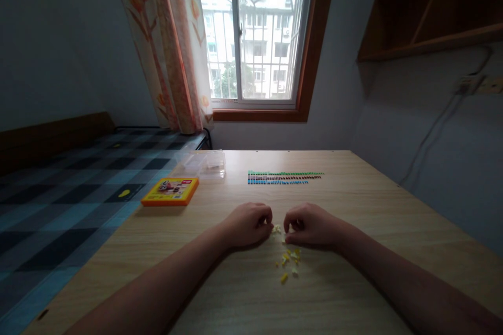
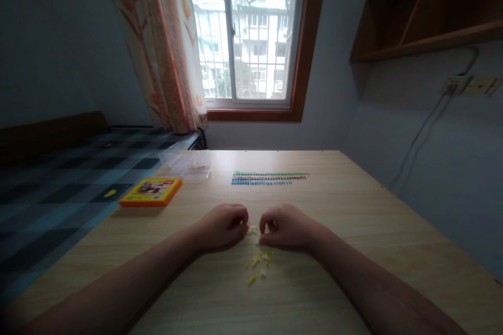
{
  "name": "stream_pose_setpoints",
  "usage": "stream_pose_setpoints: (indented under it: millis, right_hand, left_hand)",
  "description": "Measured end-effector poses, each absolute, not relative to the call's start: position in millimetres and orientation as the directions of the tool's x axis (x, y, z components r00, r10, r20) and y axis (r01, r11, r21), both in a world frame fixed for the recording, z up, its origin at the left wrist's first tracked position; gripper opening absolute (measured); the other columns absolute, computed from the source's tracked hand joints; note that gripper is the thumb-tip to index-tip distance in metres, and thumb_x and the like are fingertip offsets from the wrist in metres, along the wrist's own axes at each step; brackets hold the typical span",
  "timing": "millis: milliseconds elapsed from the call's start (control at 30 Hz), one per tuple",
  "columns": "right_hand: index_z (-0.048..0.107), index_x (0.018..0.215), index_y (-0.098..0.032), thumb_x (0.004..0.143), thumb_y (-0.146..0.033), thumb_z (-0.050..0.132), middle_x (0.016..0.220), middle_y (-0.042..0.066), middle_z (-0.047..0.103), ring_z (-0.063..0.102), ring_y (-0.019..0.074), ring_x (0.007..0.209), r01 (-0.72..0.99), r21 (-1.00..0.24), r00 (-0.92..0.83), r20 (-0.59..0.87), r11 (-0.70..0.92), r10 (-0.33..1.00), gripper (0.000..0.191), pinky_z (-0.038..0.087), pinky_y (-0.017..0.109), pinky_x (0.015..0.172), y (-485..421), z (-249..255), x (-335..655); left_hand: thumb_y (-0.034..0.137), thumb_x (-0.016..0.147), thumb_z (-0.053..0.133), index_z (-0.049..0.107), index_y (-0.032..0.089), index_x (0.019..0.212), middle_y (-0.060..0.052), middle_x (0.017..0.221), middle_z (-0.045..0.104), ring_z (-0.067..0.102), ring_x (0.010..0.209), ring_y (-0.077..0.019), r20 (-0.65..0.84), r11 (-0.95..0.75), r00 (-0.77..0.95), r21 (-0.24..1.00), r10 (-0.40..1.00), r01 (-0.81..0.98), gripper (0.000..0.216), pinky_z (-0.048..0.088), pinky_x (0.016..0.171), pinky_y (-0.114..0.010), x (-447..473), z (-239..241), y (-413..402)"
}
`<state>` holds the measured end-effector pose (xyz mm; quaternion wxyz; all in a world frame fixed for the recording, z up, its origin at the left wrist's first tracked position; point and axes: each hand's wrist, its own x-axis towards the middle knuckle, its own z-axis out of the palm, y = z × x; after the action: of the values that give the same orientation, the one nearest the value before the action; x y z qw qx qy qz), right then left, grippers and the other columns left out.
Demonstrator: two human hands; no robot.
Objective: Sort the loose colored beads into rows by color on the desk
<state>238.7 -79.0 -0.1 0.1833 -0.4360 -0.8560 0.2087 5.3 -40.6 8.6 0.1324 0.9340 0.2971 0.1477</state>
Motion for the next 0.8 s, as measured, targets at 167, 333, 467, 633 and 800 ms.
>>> stream_pose_setpoints:
  millis: [167,333,467,633,800]
  right_hand:
    - [0.071,0.081,-0.02,0.074,-0.03,0.071,0.066,-0.002,0.062,0.052,0.0105,0.061,0.724,-0.477,-0.498,0.138,0.498,0.856,0.013,0.031,0.022,0.057,-81.0,1.4,232.4]
    - [0.072,0.081,-0.019,0.077,-0.03,0.068,0.067,-0.002,0.062,0.053,0.011,0.061,0.692,-0.507,-0.522,0.139,0.514,0.841,0.012,0.032,0.022,0.057,-78.1,-1.3,236.6]
    - [0.073,0.083,-0.02,0.076,-0.021,0.064,0.067,-0.002,0.063,0.053,0.011,0.061,0.643,-0.532,-0.574,0.141,0.551,0.806,0.011,0.034,0.022,0.058,-75.1,-4.1,241.3]
    - [0.073,0.081,-0.02,0.077,-0.022,0.063,0.068,-0.001,0.063,0.053,0.0113,0.062,0.66,-0.512,-0.547,0.173,0.549,0.819,0.011,0.034,0.022,0.058,-76.3,-4.2,236.5]
    - [0.072,0.08,-0.018,0.08,-0.026,0.062,0.065,-0.002,0.06,0.05,0.0104,0.06,0.655,-0.518,-0.543,0.184,0.55,0.82,0.012,0.032,0.022,0.057,-79.6,-0.1,233.0]
  left_hand:
    - [0.024,0.08,0.055,0.061,0.019,0.08,0.0,0.076,0.062,0.052,0.065,-0.0123,0.19,-0.789,0.781,0.321,0.596,0.524,0.008,0.036,0.06,-0.023,5.4,10.7,-42.0]
    - [0.033,0.081,0.059,0.06,0.019,0.086,-0.001,0.08,0.063,0.055,0.069,-0.0139,0.173,-0.793,0.787,0.301,0.592,0.529,0.014,0.037,0.06,-0.024,4.3,14.4,-45.2]
    - [0.038,0.078,0.064,0.058,0.02,0.093,0.0,0.083,0.063,0.057,0.072,-0.0151,0.15,-0.809,0.807,0.27,0.571,0.522,0.024,0.037,0.06,-0.024,4.1,17.8,-48.4]
    - [0.048,0.078,0.064,0.057,0.019,0.087,-0.002,0.084,0.064,0.059,0.072,-0.017,0.136,-0.82,0.813,0.191,0.567,0.54,0.031,0.035,0.059,-0.026,9.2,19.6,-52.6]
    - [0.045,0.078,0.064,0.056,0.019,0.08,-0.002,0.08,0.063,0.058,0.07,-0.0172,0.136,-0.818,0.807,0.133,0.574,0.559,0.027,0.034,0.057,-0.026,14.7,18.4,-55.2]
